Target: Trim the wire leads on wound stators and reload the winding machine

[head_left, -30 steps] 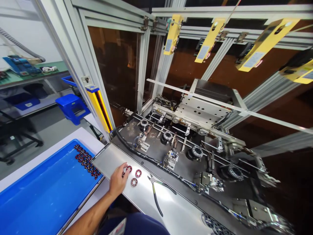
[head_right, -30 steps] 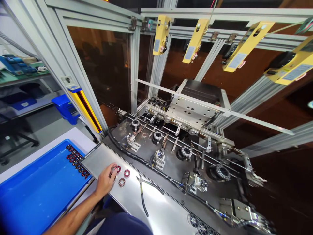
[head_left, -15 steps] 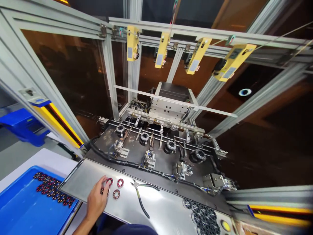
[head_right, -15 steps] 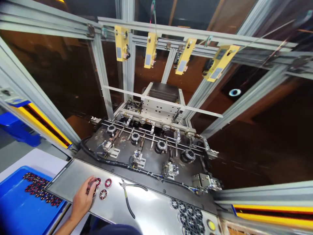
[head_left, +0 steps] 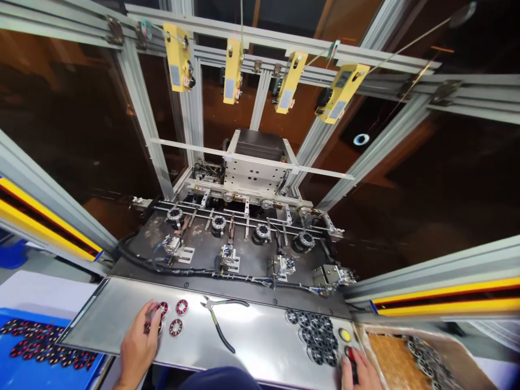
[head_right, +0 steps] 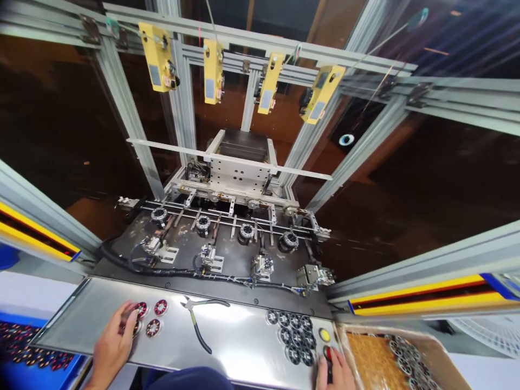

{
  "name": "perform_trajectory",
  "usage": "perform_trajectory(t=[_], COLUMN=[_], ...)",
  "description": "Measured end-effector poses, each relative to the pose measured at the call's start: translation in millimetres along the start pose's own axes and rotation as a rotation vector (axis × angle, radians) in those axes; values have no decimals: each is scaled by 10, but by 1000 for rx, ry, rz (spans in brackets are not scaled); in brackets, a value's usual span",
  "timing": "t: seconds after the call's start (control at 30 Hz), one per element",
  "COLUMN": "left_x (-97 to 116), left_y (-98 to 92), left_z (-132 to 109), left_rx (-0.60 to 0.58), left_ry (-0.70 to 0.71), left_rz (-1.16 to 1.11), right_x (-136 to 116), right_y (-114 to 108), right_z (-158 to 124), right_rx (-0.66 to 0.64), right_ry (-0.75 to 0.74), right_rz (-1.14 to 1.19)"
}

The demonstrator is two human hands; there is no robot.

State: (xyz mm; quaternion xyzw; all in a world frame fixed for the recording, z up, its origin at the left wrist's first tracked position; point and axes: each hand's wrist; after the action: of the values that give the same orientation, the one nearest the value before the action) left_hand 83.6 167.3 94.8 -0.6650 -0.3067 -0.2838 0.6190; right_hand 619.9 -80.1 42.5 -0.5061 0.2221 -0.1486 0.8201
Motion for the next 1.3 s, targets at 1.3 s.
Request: perform_trajectory(t=[1.3], left_x=[78], left_y=[-49], left_z=[63], left_rx=[-46], left_ry=[-96], left_rz=[70], right_x=[-216], right_y=[-115], right_z=[43], right_rx=[42], right_ry=[-15], right_rz=[-59])
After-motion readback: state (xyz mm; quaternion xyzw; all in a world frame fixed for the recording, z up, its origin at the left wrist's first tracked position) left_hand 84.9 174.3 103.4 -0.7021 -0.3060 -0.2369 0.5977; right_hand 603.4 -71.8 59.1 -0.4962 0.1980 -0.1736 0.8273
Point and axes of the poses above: each hand's wrist, its own z-axis towards the middle knuckle, its own y-axis out of the palm, x = y × z, and after that the axes turned 15 degrees about -x, right-handed
